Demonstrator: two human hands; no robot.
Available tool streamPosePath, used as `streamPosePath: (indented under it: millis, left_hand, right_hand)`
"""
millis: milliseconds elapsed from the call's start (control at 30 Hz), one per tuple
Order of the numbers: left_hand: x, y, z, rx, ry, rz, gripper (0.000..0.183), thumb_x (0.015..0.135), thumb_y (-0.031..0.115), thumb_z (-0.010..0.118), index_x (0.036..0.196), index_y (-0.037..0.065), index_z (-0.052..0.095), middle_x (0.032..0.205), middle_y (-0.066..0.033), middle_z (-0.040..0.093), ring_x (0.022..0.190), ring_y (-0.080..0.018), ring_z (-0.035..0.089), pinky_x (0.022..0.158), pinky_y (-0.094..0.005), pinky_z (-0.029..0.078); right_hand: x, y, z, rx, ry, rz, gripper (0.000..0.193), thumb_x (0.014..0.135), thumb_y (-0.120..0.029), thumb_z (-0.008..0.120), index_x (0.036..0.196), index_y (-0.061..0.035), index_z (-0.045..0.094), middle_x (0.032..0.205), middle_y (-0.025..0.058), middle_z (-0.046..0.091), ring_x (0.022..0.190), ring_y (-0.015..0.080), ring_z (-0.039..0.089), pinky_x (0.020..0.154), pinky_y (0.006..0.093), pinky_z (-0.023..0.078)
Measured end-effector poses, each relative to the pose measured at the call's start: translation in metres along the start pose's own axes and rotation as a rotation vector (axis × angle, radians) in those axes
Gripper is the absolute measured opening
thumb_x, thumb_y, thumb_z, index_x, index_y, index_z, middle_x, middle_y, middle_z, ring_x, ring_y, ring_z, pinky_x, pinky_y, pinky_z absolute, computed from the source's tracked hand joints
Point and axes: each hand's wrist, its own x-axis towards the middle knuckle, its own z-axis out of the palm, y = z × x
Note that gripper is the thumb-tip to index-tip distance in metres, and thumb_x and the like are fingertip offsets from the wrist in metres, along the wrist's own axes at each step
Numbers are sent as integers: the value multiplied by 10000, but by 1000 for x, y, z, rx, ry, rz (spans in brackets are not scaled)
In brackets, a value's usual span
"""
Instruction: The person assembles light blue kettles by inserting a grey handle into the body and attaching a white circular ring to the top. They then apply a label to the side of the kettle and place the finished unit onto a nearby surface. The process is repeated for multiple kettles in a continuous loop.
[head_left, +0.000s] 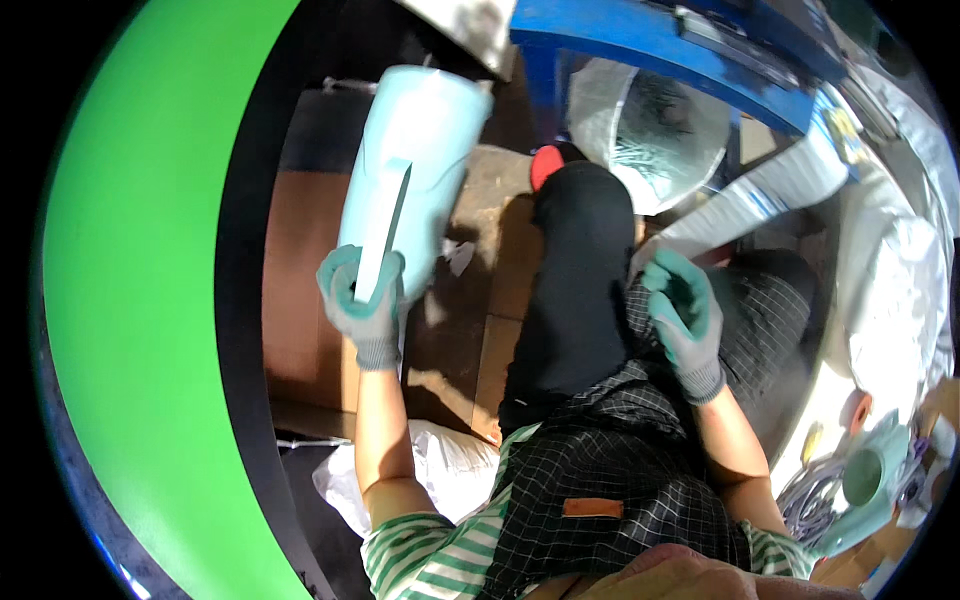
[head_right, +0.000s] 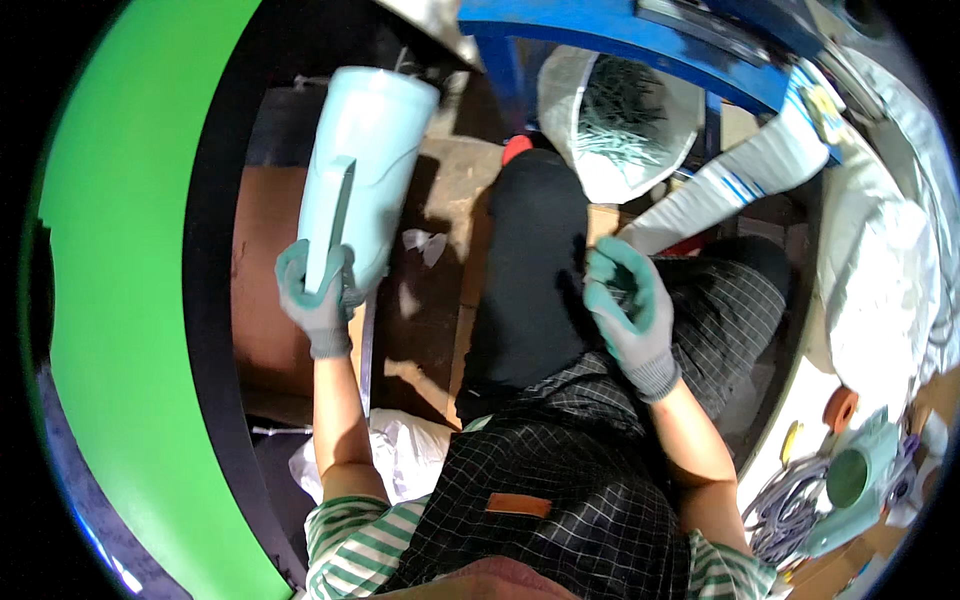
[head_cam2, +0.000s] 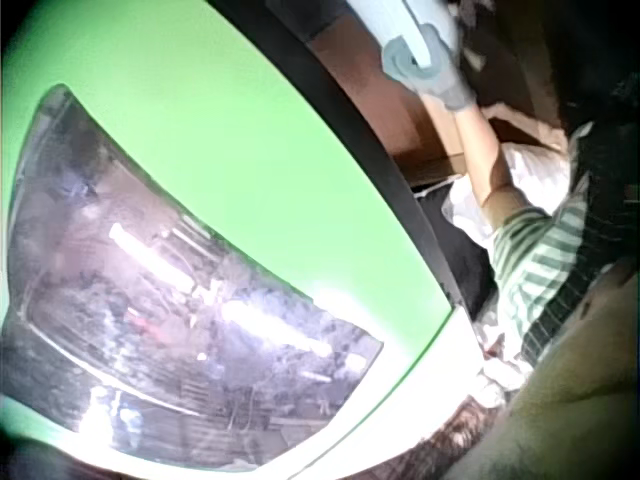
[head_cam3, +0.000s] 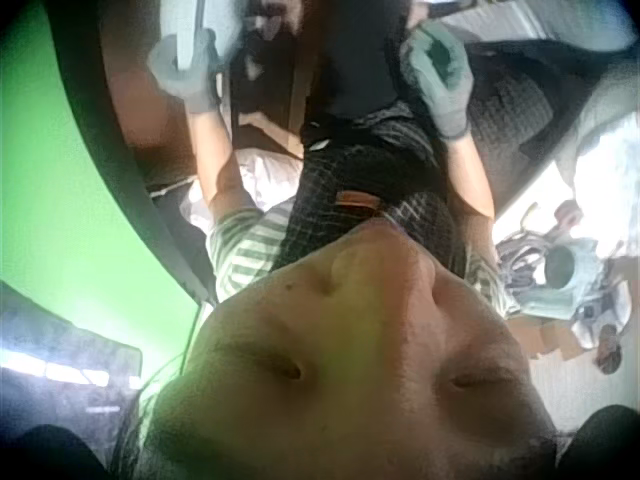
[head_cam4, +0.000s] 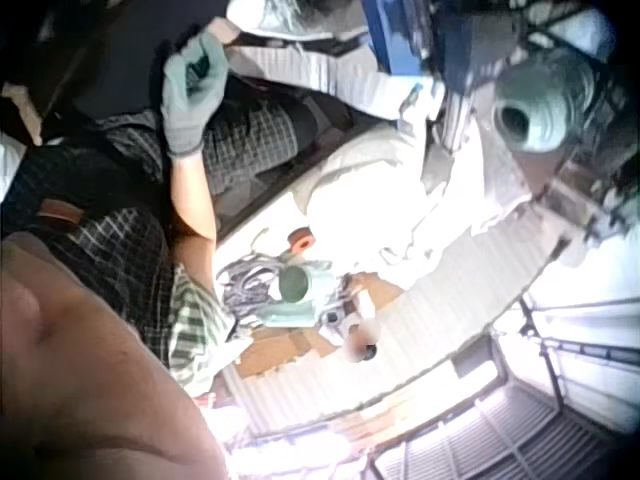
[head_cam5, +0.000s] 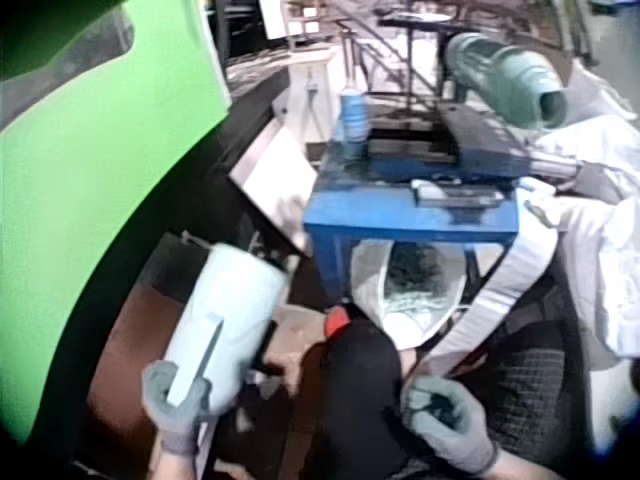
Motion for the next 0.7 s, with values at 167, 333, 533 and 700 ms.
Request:
streamPosePath:
  millis: [167, 333, 533, 700]
  left_hand:
    - [-9, 138, 19, -542, -393, 131, 163, 835, 0, 692, 997, 4, 672, 1156, -143, 660, 954, -214, 606, 866, -348, 494]
    - [-13, 215, 55, -1297, -992, -124, 546, 915, 81, 645, 1445, 16, 533, 1437, -195, 580, 1252, -296, 619, 1085, -465, 491]
    - [-56, 245, 136, -906, -934, 378, 423, 1030, 220, 619, 1376, -24, 616, 1352, -242, 633, 1255, -396, 615, 1101, -461, 467]
    - [-83, 257, 126, -657, -741, 656, 567, 887, 225, 761, 1393, 34, 591, 1315, -203, 632, 1200, -389, 629, 1027, -466, 510]
  right_hand:
    - [-9, -19, 24, 495, -35, 53, 1004, 884, -138, 813, 1664, -14, 192, 1557, 125, 445, 1383, 218, 491, 1122, 349, 444]
    - [-56, -42, 1, 1073, -39, 355, 849, 1022, -504, 606, 1643, -57, 238, 1419, 153, 582, 1149, 245, 659, 1016, 402, 578]
    - [-119, -10, -69, 1571, -372, 907, 1016, 986, -836, 353, 1288, 91, 636, 922, 88, 706, 690, 131, 598, 553, 235, 460]
    - [-137, -40, -93, -177, 338, 61, 619, 911, -322, 818, 1371, 18, 581, 1184, 122, 668, 1045, 234, 668, 899, 344, 554]
